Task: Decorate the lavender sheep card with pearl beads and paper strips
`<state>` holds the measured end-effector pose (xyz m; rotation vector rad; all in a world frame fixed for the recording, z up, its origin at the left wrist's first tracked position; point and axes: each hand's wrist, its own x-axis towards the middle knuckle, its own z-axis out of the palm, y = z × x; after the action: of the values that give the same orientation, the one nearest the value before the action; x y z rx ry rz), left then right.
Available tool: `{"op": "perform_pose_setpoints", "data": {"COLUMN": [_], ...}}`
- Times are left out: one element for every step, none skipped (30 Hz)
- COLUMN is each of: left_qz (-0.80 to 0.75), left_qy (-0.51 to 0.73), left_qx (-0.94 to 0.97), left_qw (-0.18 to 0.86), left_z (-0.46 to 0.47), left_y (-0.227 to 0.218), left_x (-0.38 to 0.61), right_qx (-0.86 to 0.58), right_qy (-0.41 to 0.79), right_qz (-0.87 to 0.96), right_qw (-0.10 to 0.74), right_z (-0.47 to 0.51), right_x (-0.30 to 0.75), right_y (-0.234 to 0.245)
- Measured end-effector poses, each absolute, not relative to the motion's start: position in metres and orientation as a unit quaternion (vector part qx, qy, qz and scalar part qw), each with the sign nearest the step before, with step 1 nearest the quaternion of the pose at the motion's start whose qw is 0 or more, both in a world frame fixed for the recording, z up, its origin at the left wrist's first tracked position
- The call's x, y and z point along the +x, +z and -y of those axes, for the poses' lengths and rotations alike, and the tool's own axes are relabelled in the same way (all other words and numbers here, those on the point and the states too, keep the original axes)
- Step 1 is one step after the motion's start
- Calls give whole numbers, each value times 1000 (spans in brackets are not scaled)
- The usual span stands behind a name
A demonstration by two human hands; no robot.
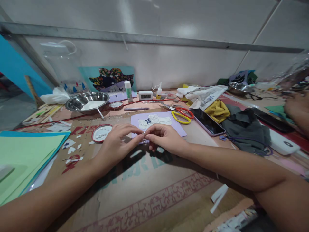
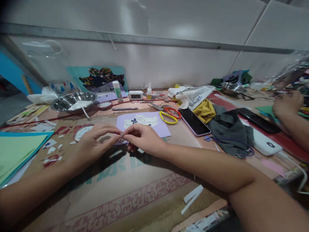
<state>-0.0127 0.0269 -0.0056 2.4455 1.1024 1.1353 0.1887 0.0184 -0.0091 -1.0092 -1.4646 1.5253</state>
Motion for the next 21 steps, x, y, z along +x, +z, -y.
{"op": "perform_pose_setpoints", "data": {"left_qz": [-374,-374,-376,-380,-383,-386,-387,-387,-386,-384,-381,-376,-370,-363,-356,-349,-342,-335,-328,-323,-322], "left_qy": [387,385,382,378,375,371,369,370,370,371,371,370,364,357,348,339,329,318,303,288,271], "left_qx": [833,832,830,827,825,824,824,825,827,831,836,842,849,857,866,873,880,887,895,901,907], "left_qw": [126,140,154,168,179,186,187,182,171,155,135,114,94,75,57,38,20,6,-3,-7,-5], "left_z": [-28,-29,-30,-31,-31,-32,-32,-32,-32,-31,-31,-30,-29,-28,-27,-26,-25,-24,-24,-24,-24], "left_y": [-6,-6,-7,-7,-7,-7,-7,-7,-7,-6,-6,-5,-5,-4,-4,-5,-5,-6,-8,-9,-11], "left_x": [-13,-13,-14,-14,-14,-14,-14,-14,-14,-14,-14,-14,-14,-14,-14,-15,-15,-15,-15,-14,-14], "right_qx": [-396,-397,-397,-398,-399,-400,-400,-399,-398,-396,-393,-391,-389,-389,-389,-391,-392,-388,-375,-350,-313], "right_qy": [599,598,596,595,594,593,592,592,592,592,590,584,573,553,524,486,437,380,314,239,159], "right_qz": [577,580,582,584,586,588,590,591,592,595,600,608,623,643,669,701,736,775,818,863,905], "right_qw": [389,387,385,382,379,378,377,376,375,373,371,368,364,360,355,348,337,322,302,275,241], "right_z": [-19,-19,-19,-19,-19,-19,-19,-19,-19,-19,-18,-18,-18,-18,-18,-18,-18,-18,-18,-17,-17], "right_x": [189,189,189,189,190,190,190,189,189,189,189,189,189,190,191,193,195,198,200,203,205], "right_y": [-9,-9,-9,-9,-8,-8,-8,-9,-10,-11,-12,-14,-15,-16,-16,-16,-15,-13,-11,-8,-5]}}
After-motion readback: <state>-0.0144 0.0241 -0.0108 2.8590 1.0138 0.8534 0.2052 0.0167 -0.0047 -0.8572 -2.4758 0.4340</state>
